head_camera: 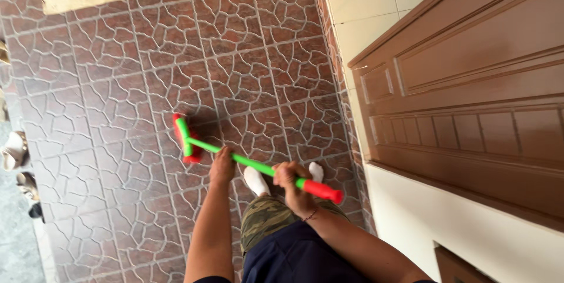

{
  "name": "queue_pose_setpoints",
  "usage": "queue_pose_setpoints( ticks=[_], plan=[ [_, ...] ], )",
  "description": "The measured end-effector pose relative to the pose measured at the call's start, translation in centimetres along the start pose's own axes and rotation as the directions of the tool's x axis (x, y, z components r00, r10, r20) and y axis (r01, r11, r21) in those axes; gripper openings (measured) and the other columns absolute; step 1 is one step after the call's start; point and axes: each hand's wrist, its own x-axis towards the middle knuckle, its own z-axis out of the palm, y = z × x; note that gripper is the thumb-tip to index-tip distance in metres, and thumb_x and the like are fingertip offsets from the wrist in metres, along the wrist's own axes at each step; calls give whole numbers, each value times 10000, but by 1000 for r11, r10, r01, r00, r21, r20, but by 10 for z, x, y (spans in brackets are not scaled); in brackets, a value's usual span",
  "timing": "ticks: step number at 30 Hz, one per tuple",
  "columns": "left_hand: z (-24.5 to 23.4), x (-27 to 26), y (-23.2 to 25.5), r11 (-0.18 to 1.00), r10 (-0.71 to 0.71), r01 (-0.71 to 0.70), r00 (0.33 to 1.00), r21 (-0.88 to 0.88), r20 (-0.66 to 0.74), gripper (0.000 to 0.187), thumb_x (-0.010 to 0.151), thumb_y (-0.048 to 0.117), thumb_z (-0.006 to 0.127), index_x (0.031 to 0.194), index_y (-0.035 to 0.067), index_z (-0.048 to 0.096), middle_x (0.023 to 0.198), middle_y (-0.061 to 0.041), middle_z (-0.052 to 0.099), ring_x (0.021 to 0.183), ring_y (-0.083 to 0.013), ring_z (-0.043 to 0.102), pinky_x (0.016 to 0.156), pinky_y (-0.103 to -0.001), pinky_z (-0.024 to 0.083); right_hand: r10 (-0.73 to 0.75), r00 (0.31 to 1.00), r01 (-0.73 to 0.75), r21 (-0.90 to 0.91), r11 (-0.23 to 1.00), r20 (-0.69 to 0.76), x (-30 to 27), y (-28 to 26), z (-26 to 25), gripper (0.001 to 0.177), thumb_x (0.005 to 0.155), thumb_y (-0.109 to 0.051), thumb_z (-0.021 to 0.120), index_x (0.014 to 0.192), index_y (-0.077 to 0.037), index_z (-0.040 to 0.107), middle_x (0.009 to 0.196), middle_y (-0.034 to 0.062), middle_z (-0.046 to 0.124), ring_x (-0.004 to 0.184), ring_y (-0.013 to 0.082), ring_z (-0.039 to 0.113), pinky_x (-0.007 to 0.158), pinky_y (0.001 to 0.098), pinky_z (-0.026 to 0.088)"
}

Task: The person sweeps the tiled floor using a broom, pushing debris across the entryway floor and around a shoe rack and parked motorcycle.

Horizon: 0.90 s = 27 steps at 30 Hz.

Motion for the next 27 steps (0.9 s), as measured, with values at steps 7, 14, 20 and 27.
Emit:
queue_pose_setpoints(
  ticks=[7,14,20,27],
  plan=[
    [-96,-14,-73,965,-229,221,972,138,47,176,946,88,652,1112,138,622,1236,-70,664,1138,-375,634,918,-504,526,82,970,-97,54,994,228,24,8,87,325,1136,-206,565,852,-87,461,799,39,594,769,160,565,1067,401,495],
    [-90,2,-51,987,149,-149,989,-61,-14,359,810,9,715,1151,102,654,1156,-142,705,1009,-376,700,843,-461,558,-105,965,35,278,960,240,55,-55,98,446,1104,-234,592,724,-106,397,636,4,478,570,130,453,596,315,445],
    [-6,43,64,912,211,-201,977,-357,-11,370,827,-8,702,1176,108,660,1074,-139,714,995,-342,710,851,-417,568,-349,912,379,-118,918,217,82,-115,79,432,1068,-200,570,700,-90,371,534,22,421,437,155,440,475,310,375],
    [39,84,216,823,409,-379,912,-424,-22,266,838,110,752,1092,111,673,1151,-165,708,983,-419,706,797,-472,574,-532,824,565,-366,740,196,105,-153,34,304,979,-99,604,720,-64,448,577,30,495,461,177,521,480,315,446]
  ],
)
